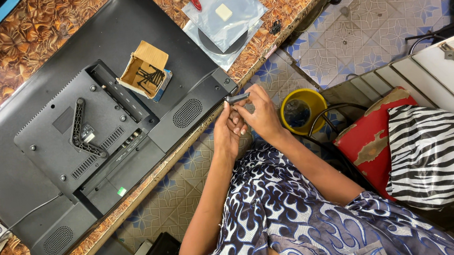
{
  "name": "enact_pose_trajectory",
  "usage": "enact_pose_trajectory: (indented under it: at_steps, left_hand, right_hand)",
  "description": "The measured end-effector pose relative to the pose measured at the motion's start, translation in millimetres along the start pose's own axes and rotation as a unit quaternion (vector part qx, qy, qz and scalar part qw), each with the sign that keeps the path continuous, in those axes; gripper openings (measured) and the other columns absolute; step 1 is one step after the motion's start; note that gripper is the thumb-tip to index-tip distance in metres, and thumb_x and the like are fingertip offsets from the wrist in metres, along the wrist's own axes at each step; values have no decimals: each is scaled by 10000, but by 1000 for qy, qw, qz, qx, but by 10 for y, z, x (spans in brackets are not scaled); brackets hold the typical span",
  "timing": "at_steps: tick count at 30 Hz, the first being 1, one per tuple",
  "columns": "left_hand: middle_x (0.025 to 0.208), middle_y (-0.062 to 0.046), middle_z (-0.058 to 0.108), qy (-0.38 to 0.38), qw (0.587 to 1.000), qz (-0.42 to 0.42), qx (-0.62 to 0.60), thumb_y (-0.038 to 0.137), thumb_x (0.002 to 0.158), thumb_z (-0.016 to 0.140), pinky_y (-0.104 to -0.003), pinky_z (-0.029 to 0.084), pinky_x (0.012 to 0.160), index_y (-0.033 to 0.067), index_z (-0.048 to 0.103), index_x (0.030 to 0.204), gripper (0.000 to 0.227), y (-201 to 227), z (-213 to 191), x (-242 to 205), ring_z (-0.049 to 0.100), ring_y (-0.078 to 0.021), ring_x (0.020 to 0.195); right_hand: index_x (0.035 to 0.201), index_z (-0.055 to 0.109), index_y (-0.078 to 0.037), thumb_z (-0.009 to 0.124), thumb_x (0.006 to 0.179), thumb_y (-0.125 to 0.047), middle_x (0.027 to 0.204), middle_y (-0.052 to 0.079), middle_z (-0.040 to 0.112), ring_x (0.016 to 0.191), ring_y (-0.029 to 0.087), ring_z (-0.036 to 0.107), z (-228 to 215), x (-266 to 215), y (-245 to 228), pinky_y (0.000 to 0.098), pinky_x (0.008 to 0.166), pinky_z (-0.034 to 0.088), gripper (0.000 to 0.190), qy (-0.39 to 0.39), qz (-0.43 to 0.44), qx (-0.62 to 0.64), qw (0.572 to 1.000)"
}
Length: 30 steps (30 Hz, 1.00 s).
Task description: The person retrieves a screw from a small box and positions it on the back of a television. They then use a screwdriver to tighten the screw into the TV's mounting bracket, securing a metal stand piece to the device.
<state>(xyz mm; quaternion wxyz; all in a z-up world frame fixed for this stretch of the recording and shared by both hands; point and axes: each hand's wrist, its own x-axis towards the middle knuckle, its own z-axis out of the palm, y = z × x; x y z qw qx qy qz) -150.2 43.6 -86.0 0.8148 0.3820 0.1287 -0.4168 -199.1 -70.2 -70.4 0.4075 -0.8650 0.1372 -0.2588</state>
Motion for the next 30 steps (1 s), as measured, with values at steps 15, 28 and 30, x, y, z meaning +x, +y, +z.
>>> enact_pose_trajectory:
  at_steps: [15, 28, 30]
  left_hand:
    - [771, -53, 606, 21, 988, -2, -153, 237, 1091, 541, -245, 550, 562, -33, 643, 1180, 302, -173, -69, 136, 615, -129, 561]
    - [1061, -170, 768, -36, 990, 6, -136, 246, 1111, 464, -408, 625, 874, -53, 645, 1275, 386, -331, -341, 319, 768, -263, 925]
    - [1168, -212, 748, -56, 989, 5, -138, 272, 1112, 455, -412, 619, 914, -61, 635, 1302, 423, -323, -347, 321, 749, -315, 1056]
  right_hand:
    - [897, 667, -113, 761, 970, -216, 777, 33, 505, 674, 251, 581, -83, -331, -250, 367, 655, 510, 158, 36, -2, -3, 999]
    - [1003, 644, -110, 766, 947, -166, 877, 28, 498, 791, 299, 626, -61, -399, -233, 392, 690, 532, 146, 32, -41, -69, 996]
    - [1037, 670, -95, 749, 957, -223, 882, 76, 502, 815, 343, 626, -57, -398, -221, 434, 696, 532, 170, 3, -40, -94, 995]
